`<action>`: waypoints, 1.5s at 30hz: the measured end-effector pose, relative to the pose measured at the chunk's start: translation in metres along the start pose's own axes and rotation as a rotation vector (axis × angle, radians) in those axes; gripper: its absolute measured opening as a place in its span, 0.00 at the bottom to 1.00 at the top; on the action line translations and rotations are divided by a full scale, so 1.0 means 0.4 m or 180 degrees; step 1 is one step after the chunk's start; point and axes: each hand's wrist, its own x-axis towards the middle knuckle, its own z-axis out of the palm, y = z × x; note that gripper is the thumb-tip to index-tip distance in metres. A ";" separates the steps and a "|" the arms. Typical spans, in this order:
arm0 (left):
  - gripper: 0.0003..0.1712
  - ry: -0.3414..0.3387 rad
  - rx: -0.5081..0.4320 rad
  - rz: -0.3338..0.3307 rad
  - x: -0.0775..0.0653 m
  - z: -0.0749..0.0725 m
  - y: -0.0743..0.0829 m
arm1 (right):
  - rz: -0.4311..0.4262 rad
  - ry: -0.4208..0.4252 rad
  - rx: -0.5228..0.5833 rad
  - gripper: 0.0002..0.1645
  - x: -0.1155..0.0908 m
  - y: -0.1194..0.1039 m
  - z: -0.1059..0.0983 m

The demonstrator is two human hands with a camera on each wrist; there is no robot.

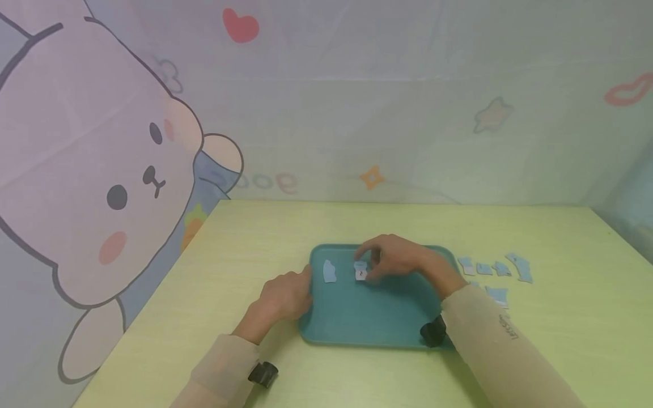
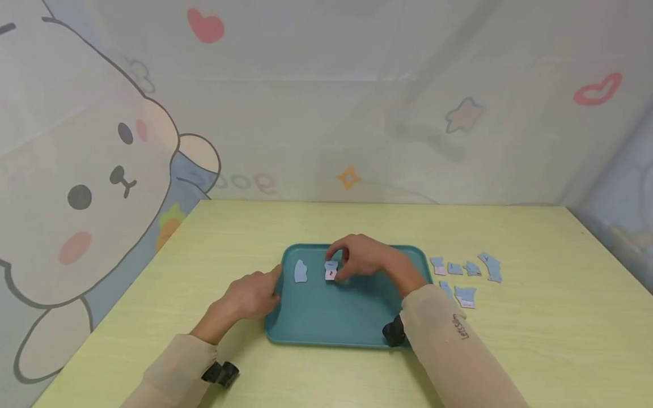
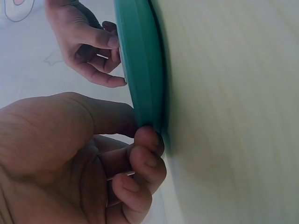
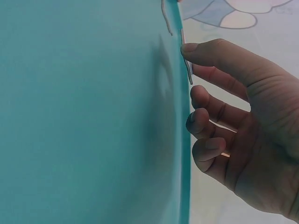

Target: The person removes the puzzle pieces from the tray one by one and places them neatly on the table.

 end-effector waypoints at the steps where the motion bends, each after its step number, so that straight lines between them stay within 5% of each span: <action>1: 0.34 0.0003 -0.0001 0.0003 0.000 0.000 0.000 | 0.0000 0.0005 -0.0005 0.28 -0.003 -0.002 -0.002; 27: 0.34 0.0018 -0.0017 -0.0006 0.007 0.000 0.002 | 0.0024 0.0109 -0.0102 0.26 -0.092 -0.014 -0.052; 45: 0.35 -0.0027 -0.0020 0.0018 0.001 0.000 -0.001 | 0.0049 0.0250 -0.0032 0.25 -0.176 -0.005 -0.041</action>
